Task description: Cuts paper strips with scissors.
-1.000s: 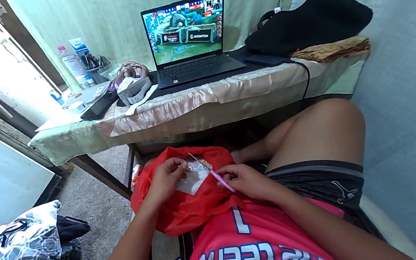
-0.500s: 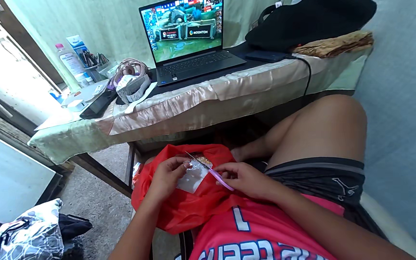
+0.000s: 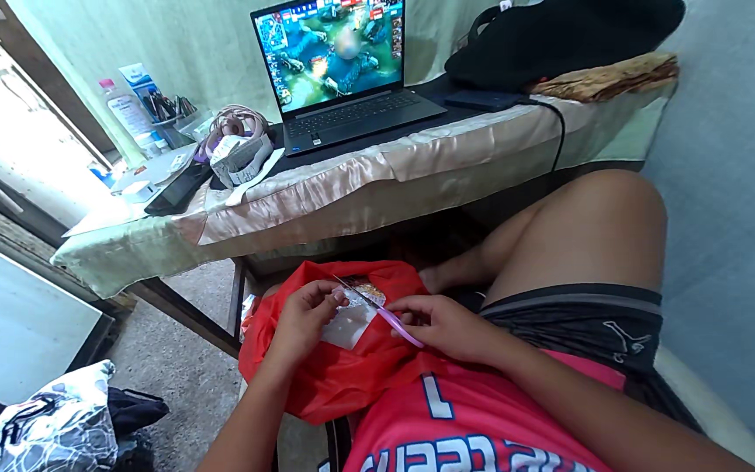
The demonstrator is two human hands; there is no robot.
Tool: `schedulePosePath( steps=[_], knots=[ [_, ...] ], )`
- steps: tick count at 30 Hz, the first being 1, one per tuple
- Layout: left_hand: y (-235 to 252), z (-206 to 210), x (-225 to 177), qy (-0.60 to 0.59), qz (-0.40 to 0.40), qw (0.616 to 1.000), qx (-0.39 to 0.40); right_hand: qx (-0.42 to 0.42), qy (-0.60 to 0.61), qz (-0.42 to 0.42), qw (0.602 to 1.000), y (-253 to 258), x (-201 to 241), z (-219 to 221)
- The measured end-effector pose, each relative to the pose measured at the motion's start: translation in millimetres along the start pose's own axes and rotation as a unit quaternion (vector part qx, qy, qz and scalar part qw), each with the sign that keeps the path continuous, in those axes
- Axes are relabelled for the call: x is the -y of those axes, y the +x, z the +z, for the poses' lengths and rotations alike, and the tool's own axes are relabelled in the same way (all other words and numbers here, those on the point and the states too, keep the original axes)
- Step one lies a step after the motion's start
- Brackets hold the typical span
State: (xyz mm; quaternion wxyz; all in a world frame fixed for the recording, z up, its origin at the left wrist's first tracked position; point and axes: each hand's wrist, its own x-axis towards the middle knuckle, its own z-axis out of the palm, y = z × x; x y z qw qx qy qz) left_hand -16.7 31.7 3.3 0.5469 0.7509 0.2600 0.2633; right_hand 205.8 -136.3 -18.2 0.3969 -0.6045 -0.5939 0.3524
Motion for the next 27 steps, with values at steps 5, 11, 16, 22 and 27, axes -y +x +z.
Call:
schedulePosePath(
  steps=[5, 11, 16, 22, 27],
  knots=[
    [-0.5, 1.3, -3.4, -0.005, -0.018, 1.0, -0.023, -0.001, -0.009, 0.0, 1.0, 0.3, 0.1, 0.1],
    [-0.5, 1.9, -2.8, -0.019, -0.017, 1.0, -0.016, -0.003, 0.001, -0.003, 1.0, -0.2, -0.1, 0.8],
    [1.1, 2.6, -1.3, -0.025, -0.018, 0.999, -0.028, -0.004, 0.007, -0.004, 1.0, -0.2, 0.5, 1.5],
    [2.1, 3.4, 2.9, -0.037, -0.009, 0.999, -0.035, 0.001, 0.009, -0.008, 1.0, -0.6, 1.5, 3.3],
    [3.8, 4.5, 3.7, -0.067, -0.011, 0.996, -0.052, -0.001, 0.013, -0.005, 1.0, -0.2, 1.6, 2.9]
  ],
)
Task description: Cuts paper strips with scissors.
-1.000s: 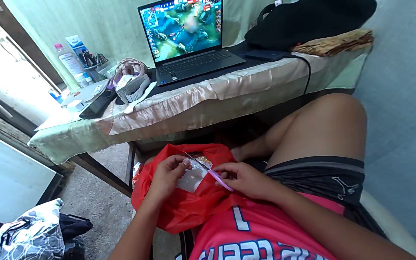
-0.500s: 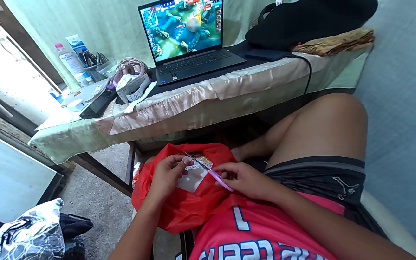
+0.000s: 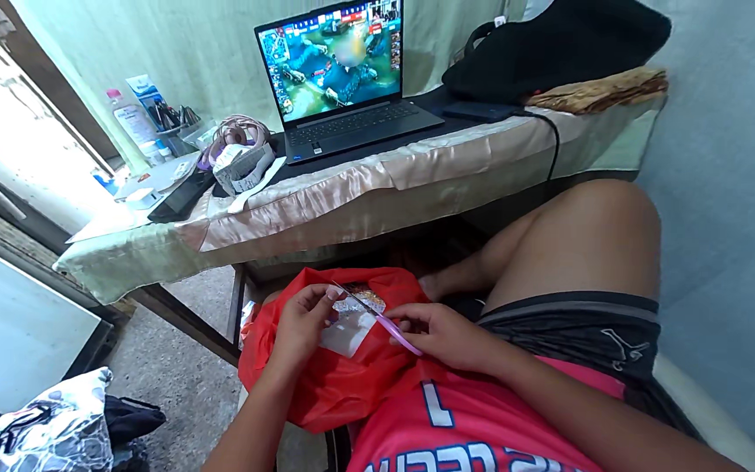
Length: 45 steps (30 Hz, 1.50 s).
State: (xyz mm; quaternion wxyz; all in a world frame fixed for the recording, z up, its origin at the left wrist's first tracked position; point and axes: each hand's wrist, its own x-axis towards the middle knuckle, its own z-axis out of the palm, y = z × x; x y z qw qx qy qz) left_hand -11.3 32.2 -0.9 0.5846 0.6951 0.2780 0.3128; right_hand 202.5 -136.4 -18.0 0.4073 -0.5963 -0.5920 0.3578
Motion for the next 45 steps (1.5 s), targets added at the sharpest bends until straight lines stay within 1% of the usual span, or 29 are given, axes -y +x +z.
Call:
schedulePosePath(
  steps=[3, 6, 9, 16, 19, 22, 28, 32, 34, 45],
  knots=[
    [0.0, 0.1, 0.4, -0.02, -0.005, 1.0, -0.005, -0.006, -0.005, 0.007, 1.0, 0.7, 1.1, -0.8],
    [-0.3, 0.1, -1.3, -0.041, -0.027, 0.999, -0.007, -0.011, -0.002, 0.008, 1.0, 1.1, 2.4, -1.3],
    [-0.2, 1.0, -1.4, -0.06, -0.028, 0.998, -0.012, -0.01, 0.003, 0.01, 1.0, 1.1, 2.9, -1.2],
    [-0.7, 1.5, -2.1, -0.06, -0.039, 0.997, -0.019, -0.001, -0.004, 0.01, 1.0, 0.7, 3.9, -1.5],
    [-0.2, 1.6, -1.9, -0.077, -0.056, 0.995, -0.025, -0.002, -0.002, 0.013, 1.0, 0.7, 4.5, -1.5],
    [0.9, 0.4, -1.1, -0.091, -0.054, 0.994, -0.024, 0.0, 0.0, 0.011, 1.0, 0.2, 4.8, -1.5],
    [-0.1, 1.8, -1.2, -0.144, -0.056, 0.988, -0.016, -0.009, -0.01, 0.004, 1.0, 0.3, 3.7, -0.8],
    [-1.5, 5.9, -4.5, -0.227, -0.081, 0.971, -0.004, -0.017, -0.011, -0.008, 1.0, 0.6, 1.3, -0.2],
    [-1.4, 6.3, -4.6, -0.248, -0.087, 0.965, 0.007, -0.015, -0.008, -0.013, 1.0, 0.5, 1.1, 0.3],
    [-1.9, 6.3, -6.2, -0.269, -0.093, 0.958, 0.023, 0.004, -0.008, -0.011, 1.0, 0.3, -1.0, 0.4]
  ],
)
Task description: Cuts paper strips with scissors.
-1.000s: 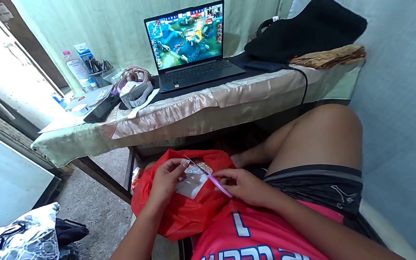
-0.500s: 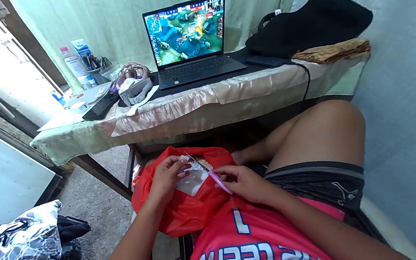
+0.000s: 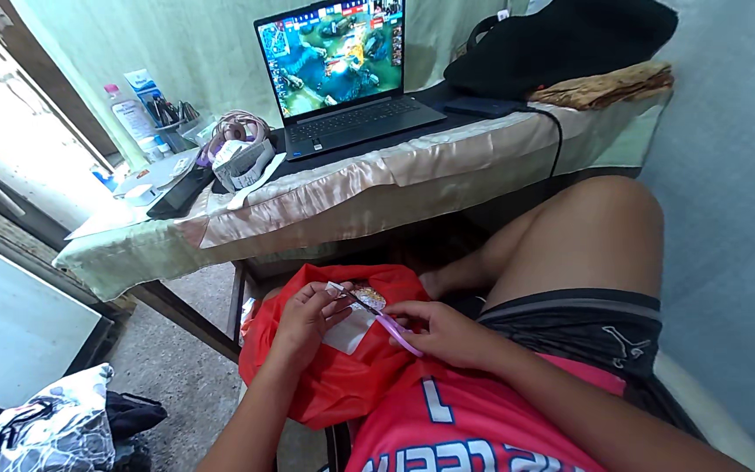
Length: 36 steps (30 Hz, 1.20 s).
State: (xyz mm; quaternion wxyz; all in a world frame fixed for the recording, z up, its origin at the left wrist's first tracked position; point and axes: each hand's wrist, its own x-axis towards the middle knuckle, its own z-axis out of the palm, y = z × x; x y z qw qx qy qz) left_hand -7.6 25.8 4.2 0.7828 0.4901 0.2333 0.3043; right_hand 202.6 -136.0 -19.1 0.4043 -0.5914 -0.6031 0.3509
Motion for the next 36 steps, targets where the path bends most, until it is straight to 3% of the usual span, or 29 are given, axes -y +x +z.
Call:
schedulePosePath(
  steps=[36],
  knots=[
    [1.1, -1.5, 1.5, 0.023, 0.009, 1.0, -0.017, 0.0, -0.009, 0.009, 1.0, 1.5, 0.2, -1.0]
  ],
)
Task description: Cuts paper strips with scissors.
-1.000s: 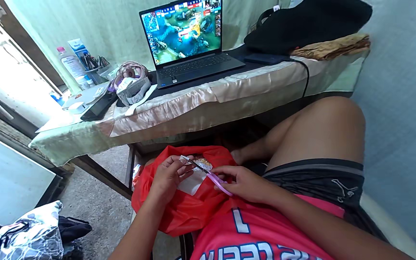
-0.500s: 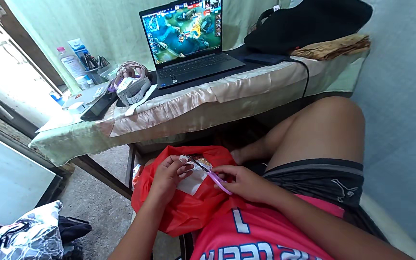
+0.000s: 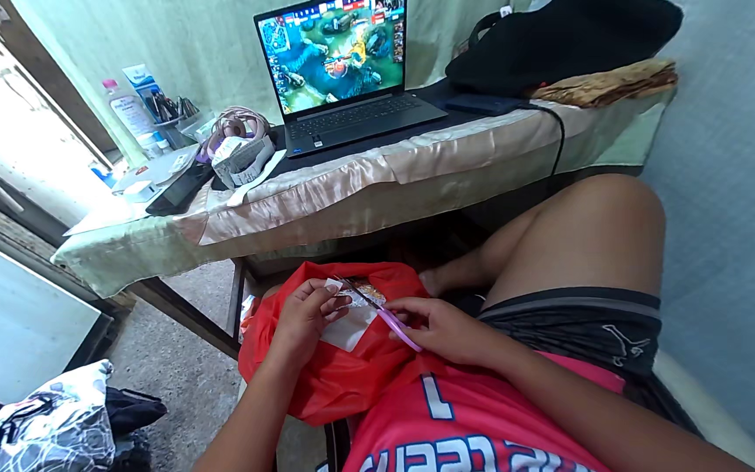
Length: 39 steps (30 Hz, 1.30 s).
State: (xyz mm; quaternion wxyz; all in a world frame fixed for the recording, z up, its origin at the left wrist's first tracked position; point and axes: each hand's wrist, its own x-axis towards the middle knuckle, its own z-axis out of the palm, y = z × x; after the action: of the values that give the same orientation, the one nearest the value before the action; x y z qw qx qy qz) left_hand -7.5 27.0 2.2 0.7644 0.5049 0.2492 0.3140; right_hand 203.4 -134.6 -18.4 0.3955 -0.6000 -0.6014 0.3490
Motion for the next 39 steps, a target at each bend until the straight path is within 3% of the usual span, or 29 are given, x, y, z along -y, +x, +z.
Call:
schedulePosePath(
  steps=[39],
  knots=[
    [-0.6, -1.2, -0.2, 0.034, -0.013, 0.999, 0.001, -0.004, -0.002, -0.014, 1.0, -1.1, -1.9, 0.3]
  ],
)
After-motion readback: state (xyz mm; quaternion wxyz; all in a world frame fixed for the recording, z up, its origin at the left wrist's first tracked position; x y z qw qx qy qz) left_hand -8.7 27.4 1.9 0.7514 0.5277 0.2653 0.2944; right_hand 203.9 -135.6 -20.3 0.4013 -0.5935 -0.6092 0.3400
